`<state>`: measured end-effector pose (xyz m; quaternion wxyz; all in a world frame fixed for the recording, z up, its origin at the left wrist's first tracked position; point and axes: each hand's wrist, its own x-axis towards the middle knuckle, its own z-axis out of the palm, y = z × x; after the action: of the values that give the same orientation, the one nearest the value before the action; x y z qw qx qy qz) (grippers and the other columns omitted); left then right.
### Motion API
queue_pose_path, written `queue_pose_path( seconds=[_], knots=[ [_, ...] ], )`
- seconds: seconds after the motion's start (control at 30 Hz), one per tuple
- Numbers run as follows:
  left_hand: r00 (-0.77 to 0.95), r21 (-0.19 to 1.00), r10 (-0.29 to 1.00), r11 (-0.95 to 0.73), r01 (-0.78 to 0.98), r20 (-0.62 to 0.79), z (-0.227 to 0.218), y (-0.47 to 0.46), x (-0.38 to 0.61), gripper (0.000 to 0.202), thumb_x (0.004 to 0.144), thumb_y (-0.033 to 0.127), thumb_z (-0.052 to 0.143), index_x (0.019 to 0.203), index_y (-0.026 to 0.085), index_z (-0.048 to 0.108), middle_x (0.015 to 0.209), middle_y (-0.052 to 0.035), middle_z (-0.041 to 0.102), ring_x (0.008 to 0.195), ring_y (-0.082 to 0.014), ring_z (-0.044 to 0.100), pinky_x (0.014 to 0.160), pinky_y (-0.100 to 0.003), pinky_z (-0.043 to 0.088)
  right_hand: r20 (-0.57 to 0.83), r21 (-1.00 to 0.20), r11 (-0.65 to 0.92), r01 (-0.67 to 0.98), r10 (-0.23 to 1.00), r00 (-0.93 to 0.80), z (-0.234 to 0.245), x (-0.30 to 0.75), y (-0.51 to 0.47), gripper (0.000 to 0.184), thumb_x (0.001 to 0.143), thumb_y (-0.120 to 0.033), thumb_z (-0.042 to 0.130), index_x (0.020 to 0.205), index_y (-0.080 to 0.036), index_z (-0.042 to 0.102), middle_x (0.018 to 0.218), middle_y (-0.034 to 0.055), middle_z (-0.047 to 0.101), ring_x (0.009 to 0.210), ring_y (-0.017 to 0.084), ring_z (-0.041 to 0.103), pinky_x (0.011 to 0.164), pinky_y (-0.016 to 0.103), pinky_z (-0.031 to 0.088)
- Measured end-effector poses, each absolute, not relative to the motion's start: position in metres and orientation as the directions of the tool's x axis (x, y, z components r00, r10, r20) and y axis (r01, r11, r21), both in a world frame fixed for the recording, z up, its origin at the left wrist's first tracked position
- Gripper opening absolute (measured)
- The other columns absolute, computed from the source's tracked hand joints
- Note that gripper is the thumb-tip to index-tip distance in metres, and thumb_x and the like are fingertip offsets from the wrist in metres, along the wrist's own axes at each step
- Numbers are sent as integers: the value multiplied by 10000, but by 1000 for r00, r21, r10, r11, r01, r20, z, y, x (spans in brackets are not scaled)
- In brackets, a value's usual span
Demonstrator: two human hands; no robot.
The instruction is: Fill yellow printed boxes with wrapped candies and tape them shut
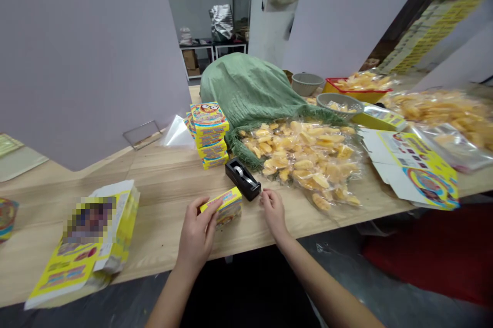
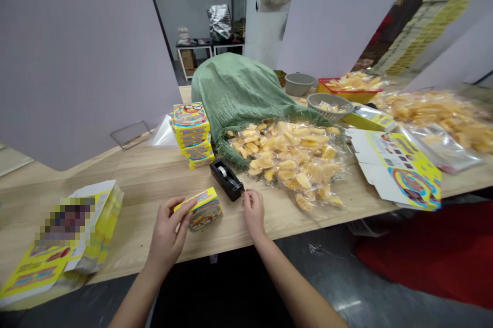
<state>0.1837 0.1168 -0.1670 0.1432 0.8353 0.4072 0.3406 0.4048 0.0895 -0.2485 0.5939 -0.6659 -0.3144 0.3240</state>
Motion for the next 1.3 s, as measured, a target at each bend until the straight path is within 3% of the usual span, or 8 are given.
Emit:
queue_pose_path(
  seconds=[0.2, 0.37, 0.77, 0.97, 1.07, 1.17, 1.23, 1.3],
  knots=[
    [373, 508, 783, -612, 606, 498, -162, 114, 187, 243, 899, 127, 488, 1082, 225, 614, 1069, -56, 534, 994, -167, 568, 852, -299, 521, -51, -996, -23, -91, 950, 309, -178, 366, 73, 345, 855, -414, 566, 1094, -179, 646, 707, 7, 604, 554, 126, 532, 511, 258, 478],
    [344, 507, 794, -592, 627, 502, -163, 111, 189, 185, 902, 163, 492, 1032, 225, 609, 1049, -53, 558, 969, -175, 594, 815, -314, 537, -15, -995, 8, -102, 976, 219, -154, 335, 80, 637, 859, -344, 541, 1436, -162, 340, 657, -26, 580, 569, 131, 543, 520, 252, 480],
    [478, 271, 808, -572, 774, 343, -183, 110, 182, 393, 870, 199, 509, 1234, 314, 607, 1205, -111, 537, 1069, -296, 557, 783, -387, 536, -30, -999, -17, -42, 945, 325, -171, 322, 88, 607, 857, -299, 512, 1416, -156, 321, 642, -20, 578, 585, 151, 575, 565, 278, 510],
    [476, 351, 816, -573, 741, 328, -170, 119, 179, 444, 898, 173, 440, 1305, 321, 539, 1140, -95, 558, 1015, -238, 583, 806, -352, 533, -96, -994, -74, -85, 952, 292, -189, 329, 92, 645, 822, -331, 592, 1384, -155, 328, 620, -27, 607, 533, 149, 575, 494, 259, 484],
    [440, 395, 816, -570, 720, 375, -168, 120, 181, 383, 919, 210, 441, 1286, 270, 535, 1126, -86, 575, 1006, -212, 598, 827, -331, 532, -45, -989, -86, 123, 953, 300, -205, 344, 84, 513, 833, -325, 580, 1299, -170, 429, 528, -63, 539, 475, 160, 553, 451, 268, 464],
    [364, 505, 824, -557, 659, 434, -174, 114, 187, 384, 910, 234, 493, 1291, 204, 457, 1135, -107, 590, 1052, -219, 604, 866, -348, 530, 300, -829, 92, 551, 905, 301, -198, 356, 79, 419, 849, -296, 564, 1248, -190, 492, 724, 30, 636, 691, 224, 626, 655, 386, 532],
    [343, 626, 842, -539, 564, 416, -180, 109, 187, 519, 905, 215, 497, 1384, 183, 300, 1217, -141, 568, 1128, -224, 583, 911, -369, 515, 512, -582, 318, 748, 858, 33, -179, 357, 85, 506, 828, -249, 595, 1316, -216, 466, 1058, 124, 646, 1030, 296, 589, 905, 489, 463],
    [372, 701, 857, -509, 499, 356, -184, 108, 176, 664, 903, 185, 469, 1463, 179, 112, 1341, -178, 497, 1228, -227, 524, 971, -397, 480, 481, -387, 552, 739, 804, -349, -154, 355, 99, 577, 809, -184, 609, 1361, -243, 449, 1167, 137, 614, 1134, 305, 538, 960, 475, 426]
  ],
)
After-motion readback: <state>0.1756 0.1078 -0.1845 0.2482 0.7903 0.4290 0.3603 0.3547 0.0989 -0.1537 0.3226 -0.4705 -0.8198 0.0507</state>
